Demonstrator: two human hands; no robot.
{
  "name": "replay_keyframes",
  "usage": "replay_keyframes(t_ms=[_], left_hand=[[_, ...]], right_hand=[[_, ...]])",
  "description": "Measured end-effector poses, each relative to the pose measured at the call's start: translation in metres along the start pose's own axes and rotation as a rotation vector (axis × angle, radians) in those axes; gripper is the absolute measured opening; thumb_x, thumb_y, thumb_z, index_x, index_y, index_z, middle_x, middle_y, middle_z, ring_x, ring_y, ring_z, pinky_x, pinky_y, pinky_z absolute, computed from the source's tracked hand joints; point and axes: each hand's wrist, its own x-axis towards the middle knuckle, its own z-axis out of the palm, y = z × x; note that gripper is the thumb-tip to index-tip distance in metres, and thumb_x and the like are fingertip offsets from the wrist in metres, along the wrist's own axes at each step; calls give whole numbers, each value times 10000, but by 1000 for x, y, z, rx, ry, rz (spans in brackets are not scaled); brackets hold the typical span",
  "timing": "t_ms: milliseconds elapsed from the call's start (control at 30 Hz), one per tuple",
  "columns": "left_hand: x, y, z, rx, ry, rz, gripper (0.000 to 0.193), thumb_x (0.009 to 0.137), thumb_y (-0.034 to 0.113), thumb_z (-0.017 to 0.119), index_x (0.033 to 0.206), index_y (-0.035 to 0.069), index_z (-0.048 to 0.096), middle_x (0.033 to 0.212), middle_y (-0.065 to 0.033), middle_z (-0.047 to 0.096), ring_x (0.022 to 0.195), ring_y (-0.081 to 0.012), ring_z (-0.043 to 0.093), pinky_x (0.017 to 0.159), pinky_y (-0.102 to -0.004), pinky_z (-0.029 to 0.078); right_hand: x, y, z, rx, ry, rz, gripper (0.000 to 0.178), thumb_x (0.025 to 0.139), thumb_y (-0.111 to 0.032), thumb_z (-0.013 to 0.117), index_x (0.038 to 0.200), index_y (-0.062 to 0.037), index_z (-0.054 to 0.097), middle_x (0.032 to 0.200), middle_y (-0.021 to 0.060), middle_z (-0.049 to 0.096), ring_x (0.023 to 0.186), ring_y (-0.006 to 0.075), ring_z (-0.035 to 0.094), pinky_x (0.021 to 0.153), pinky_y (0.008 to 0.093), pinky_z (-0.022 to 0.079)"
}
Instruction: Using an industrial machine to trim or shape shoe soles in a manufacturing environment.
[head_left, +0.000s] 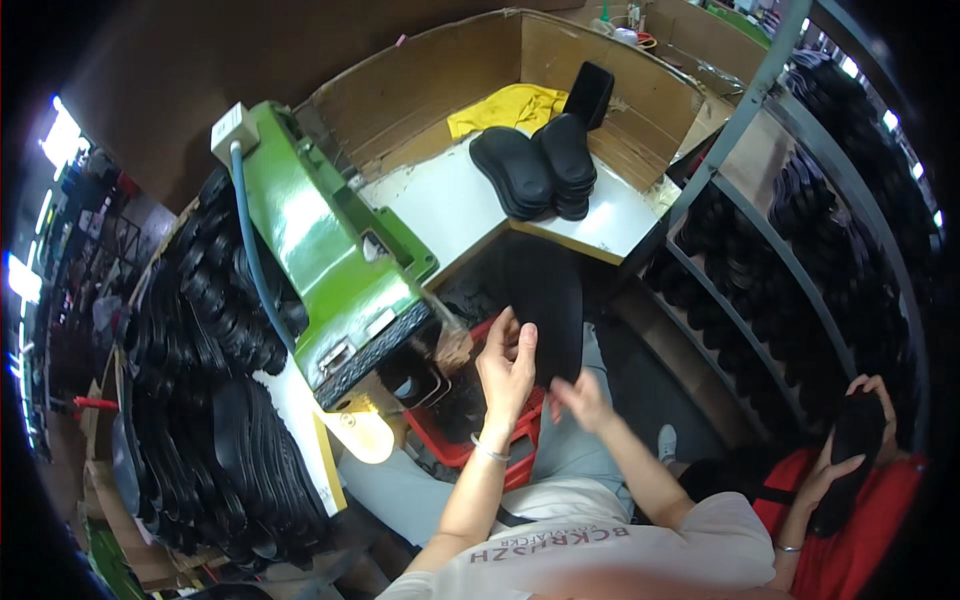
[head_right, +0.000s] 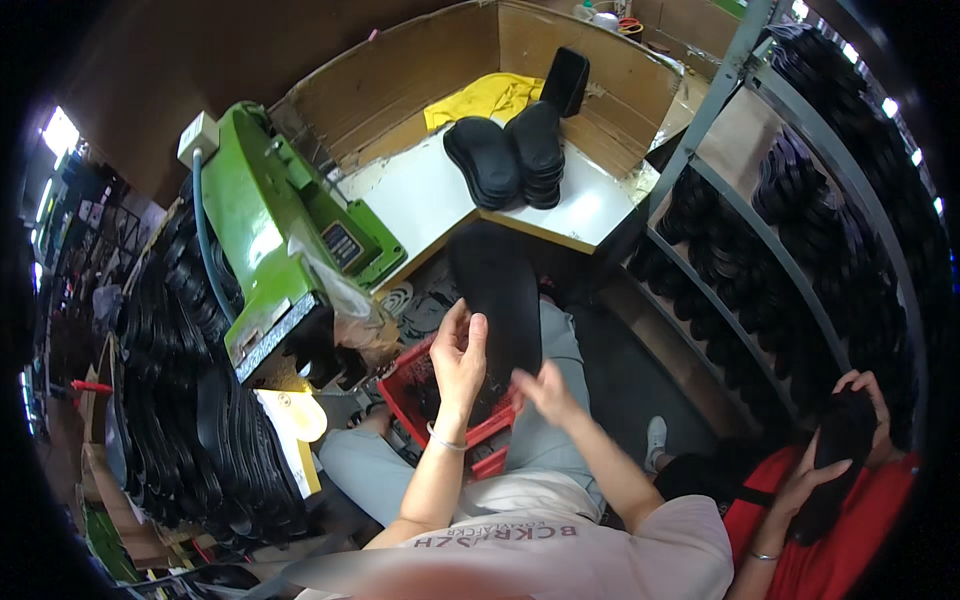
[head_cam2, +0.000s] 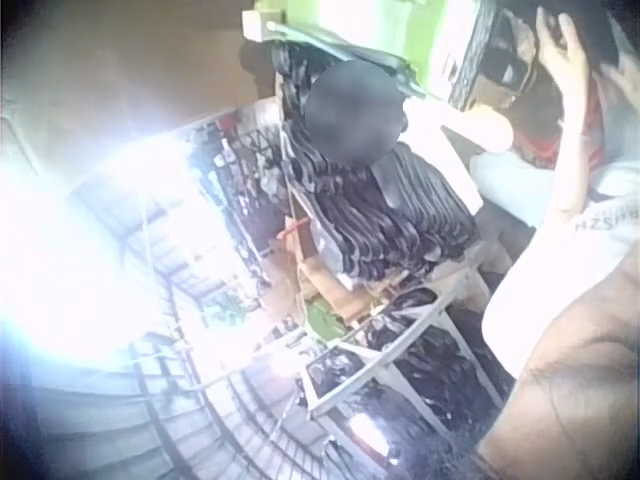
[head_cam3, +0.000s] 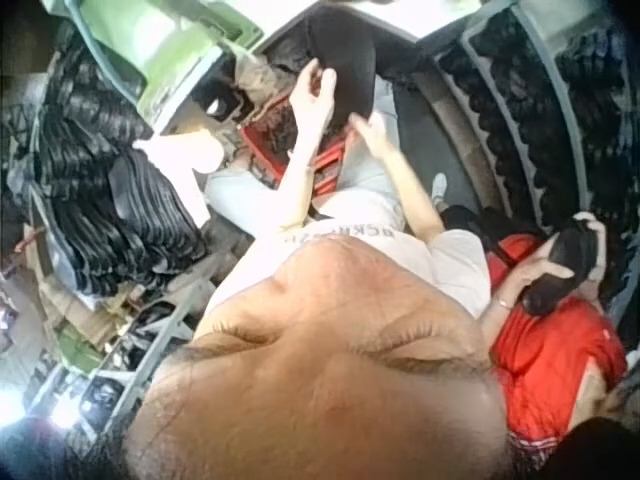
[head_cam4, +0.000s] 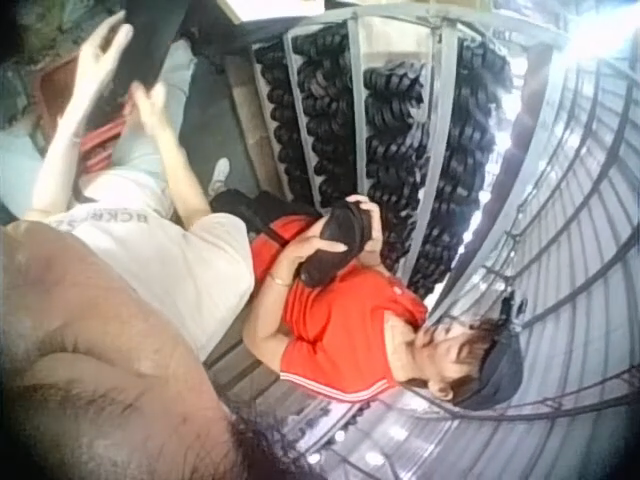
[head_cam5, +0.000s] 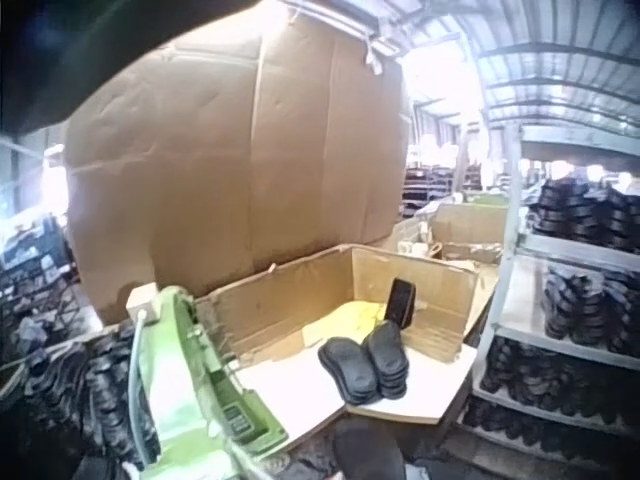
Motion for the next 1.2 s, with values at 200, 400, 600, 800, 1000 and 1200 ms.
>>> replay_keyframes(t_ms=[200,400,600,800,1000,1200], left_hand=[[-3,-48,-17,88,-171,-105,288,858,215,655,1034,-13,649,905,-112,691,833,-123,644,767,-266,495],[-21,-84,-130,340,-178,-98,191,851,142,647,956,-17,662,802,-55,673,705,-107,611,665,-246,501],[46,46,-225,748,204,472,162,865,134,601,943,-1,647,758,-76,657,624,-110,603,581,-258,470],[164,166,-245,498,466,809,177,828,108,633,972,5,635,883,-131,663,775,-196,656,650,-300,507],[283,145,-271,1232,654,751,312,737,152,668,1021,41,605,1000,-127,605,913,-318,576,826,-418,452],[210,165,-270,918,866,1079,181,775,71,647,953,51,623,893,-132,626,860,-305,599,755,-391,462]], right_hand=[[141,-150,-9,250,-68,-86,229,870,-253,583,872,-33,519,639,63,547,396,126,487,351,253,400],[265,-141,-16,436,163,7,303,828,-299,669,788,-26,542,660,101,580,475,153,527,405,264,422],[213,-127,-27,359,207,-134,450,883,-403,593,1104,-25,491,644,51,546,485,101,475,402,225,331],[152,-44,-17,360,174,33,95,848,-180,601,772,-133,567,572,-14,538,440,90,488,376,211,375],[98,52,-21,541,112,309,22,850,-126,601,863,-114,588,642,18,556,518,118,485,466,267,390],[64,83,-36,611,152,353,109,849,-117,606,953,-93,582,675,27,561,537,116,492,468,271,388]])
